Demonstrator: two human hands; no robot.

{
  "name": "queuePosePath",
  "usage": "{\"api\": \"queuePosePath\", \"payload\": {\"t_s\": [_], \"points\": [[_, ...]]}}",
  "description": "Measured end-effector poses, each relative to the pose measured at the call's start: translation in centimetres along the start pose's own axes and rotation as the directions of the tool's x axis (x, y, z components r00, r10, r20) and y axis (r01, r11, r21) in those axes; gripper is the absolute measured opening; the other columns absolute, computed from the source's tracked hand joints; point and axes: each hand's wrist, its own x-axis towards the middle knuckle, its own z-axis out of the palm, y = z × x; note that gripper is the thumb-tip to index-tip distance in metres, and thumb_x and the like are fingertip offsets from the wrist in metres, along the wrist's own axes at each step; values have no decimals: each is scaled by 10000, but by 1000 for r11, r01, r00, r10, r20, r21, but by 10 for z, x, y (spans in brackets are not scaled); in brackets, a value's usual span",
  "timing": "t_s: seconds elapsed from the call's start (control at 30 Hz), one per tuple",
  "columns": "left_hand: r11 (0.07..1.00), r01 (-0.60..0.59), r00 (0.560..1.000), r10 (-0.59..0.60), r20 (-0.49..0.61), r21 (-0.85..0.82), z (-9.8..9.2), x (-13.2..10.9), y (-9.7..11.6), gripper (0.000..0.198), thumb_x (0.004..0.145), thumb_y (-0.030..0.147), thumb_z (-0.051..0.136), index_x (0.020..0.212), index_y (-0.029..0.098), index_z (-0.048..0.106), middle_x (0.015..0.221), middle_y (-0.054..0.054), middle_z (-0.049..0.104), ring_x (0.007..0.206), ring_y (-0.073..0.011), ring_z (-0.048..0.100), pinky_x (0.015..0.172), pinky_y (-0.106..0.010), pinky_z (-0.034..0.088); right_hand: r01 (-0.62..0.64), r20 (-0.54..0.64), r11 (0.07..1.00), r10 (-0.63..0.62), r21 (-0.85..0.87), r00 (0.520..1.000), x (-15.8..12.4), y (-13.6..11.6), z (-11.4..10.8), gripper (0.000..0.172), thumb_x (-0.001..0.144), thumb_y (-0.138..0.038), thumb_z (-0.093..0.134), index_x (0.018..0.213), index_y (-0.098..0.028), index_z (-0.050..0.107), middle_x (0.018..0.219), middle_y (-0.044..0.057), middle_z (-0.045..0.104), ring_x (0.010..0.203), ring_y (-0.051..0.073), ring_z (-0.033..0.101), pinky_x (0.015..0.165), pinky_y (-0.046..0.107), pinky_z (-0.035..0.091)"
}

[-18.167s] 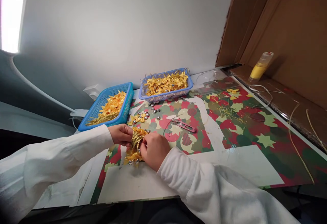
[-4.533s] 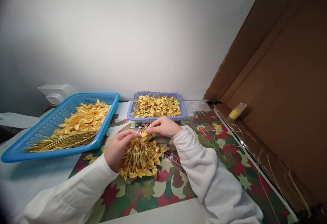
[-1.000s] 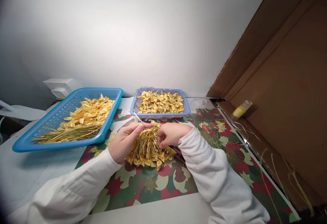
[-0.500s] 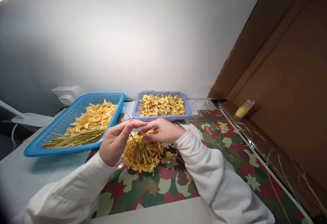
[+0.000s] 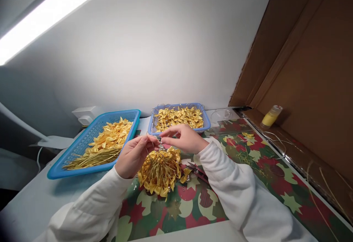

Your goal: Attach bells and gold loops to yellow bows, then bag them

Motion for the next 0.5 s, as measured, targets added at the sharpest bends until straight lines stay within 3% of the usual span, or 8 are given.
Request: {"api": "queuePosePath", "payload": {"t_s": [0.13,0.3,0.5], "points": [[999,35,998,-36,56,29,1,-1,-1,329,773,459,663,752,134,711,744,-54,672,613,-127,569,642,-283,492,0,-92,946,31,323,995,4,0,13,312,775,-402,645,953,-151,697,878,54,710,809,148,640,738,290,507],[996,54,990,-62,126,71,-3,-1,-6,331,802,453,633,786,137,728,792,-62,687,612,-114,560,631,-258,481,8,-142,891,63,454,988,7,1,29,315,695,-443,719,792,-149,661,660,-7,624,643,113,576,652,272,484],[990,64,981,-86,171,126,-6,2,-13,303,843,427,584,761,160,702,973,-90,699,982,-222,615,912,-361,457,114,-304,799,89,591,948,3,-17,15,301,713,-455,698,783,-191,569,834,8,638,794,117,587,736,264,477]]}}
